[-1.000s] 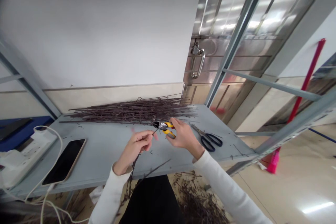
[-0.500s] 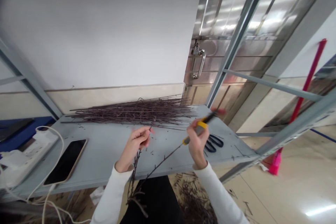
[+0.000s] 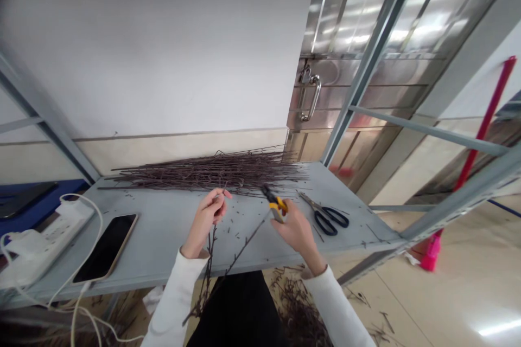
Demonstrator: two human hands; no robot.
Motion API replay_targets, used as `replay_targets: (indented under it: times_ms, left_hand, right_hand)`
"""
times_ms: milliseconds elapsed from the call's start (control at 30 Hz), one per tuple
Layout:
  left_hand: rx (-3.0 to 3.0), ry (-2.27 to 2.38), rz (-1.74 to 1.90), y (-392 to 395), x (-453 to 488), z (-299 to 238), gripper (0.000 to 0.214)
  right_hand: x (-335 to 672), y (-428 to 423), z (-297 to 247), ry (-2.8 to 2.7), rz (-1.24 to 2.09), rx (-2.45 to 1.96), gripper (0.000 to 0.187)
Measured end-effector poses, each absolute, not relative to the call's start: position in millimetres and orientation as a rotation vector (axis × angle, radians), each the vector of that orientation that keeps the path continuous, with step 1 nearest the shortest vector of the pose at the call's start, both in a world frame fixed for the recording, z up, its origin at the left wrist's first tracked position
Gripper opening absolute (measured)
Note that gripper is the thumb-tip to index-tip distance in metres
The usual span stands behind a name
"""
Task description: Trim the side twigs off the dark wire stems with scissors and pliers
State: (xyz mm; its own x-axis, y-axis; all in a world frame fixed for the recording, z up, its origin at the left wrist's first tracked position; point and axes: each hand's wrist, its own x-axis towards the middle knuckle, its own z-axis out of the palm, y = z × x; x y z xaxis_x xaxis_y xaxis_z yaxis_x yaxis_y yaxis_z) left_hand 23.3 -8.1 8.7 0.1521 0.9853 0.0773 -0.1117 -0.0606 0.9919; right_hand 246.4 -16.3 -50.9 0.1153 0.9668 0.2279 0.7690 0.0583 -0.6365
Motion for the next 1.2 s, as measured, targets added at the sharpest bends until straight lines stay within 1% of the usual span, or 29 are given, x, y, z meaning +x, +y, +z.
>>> replay_targets:
  times_ms: [67,167,267,400,533,600,633,700,800,867,933,967,1033,1067,1100,1133,1200]
  left_hand:
    - [1.246,0.975,1.214,-7.1,22.9,7.6,0.029]
    - [1.242,0.971,1.232,-5.6,22.7,6.1,0.028]
    - [1.242,0.979,1.237,-4.5,22.7,5.4,0.028]
    - [1.228,0.994,1.253,-3.3,22.9,5.0,0.028]
    - [1.219,1.007,1.271,-1.2,23.0,3.5,0.027]
    - [1.211,1.011,1.283,0.2,22.9,2.4,0.027]
    - [1.207,1.014,1.286,1.0,22.8,1.9,0.027]
    - [1.201,1.018,1.287,2.6,22.3,1.0,0.027]
    - [1.195,1.019,1.282,5.1,21.3,0.0,0.027]
    - [1.189,1.018,1.278,6.5,20.6,-0.4,0.027]
    - [1.183,1.018,1.274,7.4,19.9,-0.4,0.027]
    - [1.18,1.019,1.273,7.7,19.5,-0.4,0.027]
    - [1.173,1.021,1.275,7.8,18.9,-0.1,0.027]
    - [1.17,1.021,1.278,7.7,18.5,0.2,0.026]
    - [1.169,1.021,1.281,7.5,18.0,0.4,0.026]
    - [1.168,1.021,1.283,7.3,17.5,0.7,0.025]
    - [1.169,1.017,1.286,6.6,16.3,1.4,0.024]
  right_hand:
    - [242.2,-14.3,-59.5,-2.002,0.339,-1.873,0.03]
    - [230.2,-9.6,-70.1,-2.205,0.32,-1.883,0.036]
    - [219.6,-4.8,-76.1,-2.279,0.306,-1.833,0.042]
    - [212.6,2.8,-79.5,-2.325,0.278,-1.762,0.045]
    - [208.5,6.8,-84.4,-2.312,0.257,-1.707,0.044]
    - [206.3,0.4,-85.1,-2.267,0.261,-1.655,0.04]
    - [205.3,-6.4,-84.2,-2.228,0.31,-1.584,0.036]
    - [204.1,-27.3,-79.4,-2.122,0.531,-1.356,0.032]
    - [203.4,-69.0,-66.7,-1.972,0.992,-0.999,0.037]
    - [200.9,-94.3,-57.4,-1.961,1.221,-0.874,0.04]
    - [193.4,-111.9,-49.5,-1.976,1.336,-0.867,0.048]
    - [187.0,-117.7,-46.4,-1.979,1.35,-0.904,0.054]
    - [169.6,-124.8,-42.8,-1.954,1.324,-0.99,0.067]
    - [159.3,-126.9,-42.5,-1.931,1.299,-1.019,0.069]
    - [148.5,-128.6,-43.2,-1.905,1.272,-1.038,0.066]
    - [138.1,-129.8,-44.9,-1.879,1.242,-1.05,0.058]
    - [120.5,-131.1,-50.2,-1.822,1.186,-1.078,0.038]
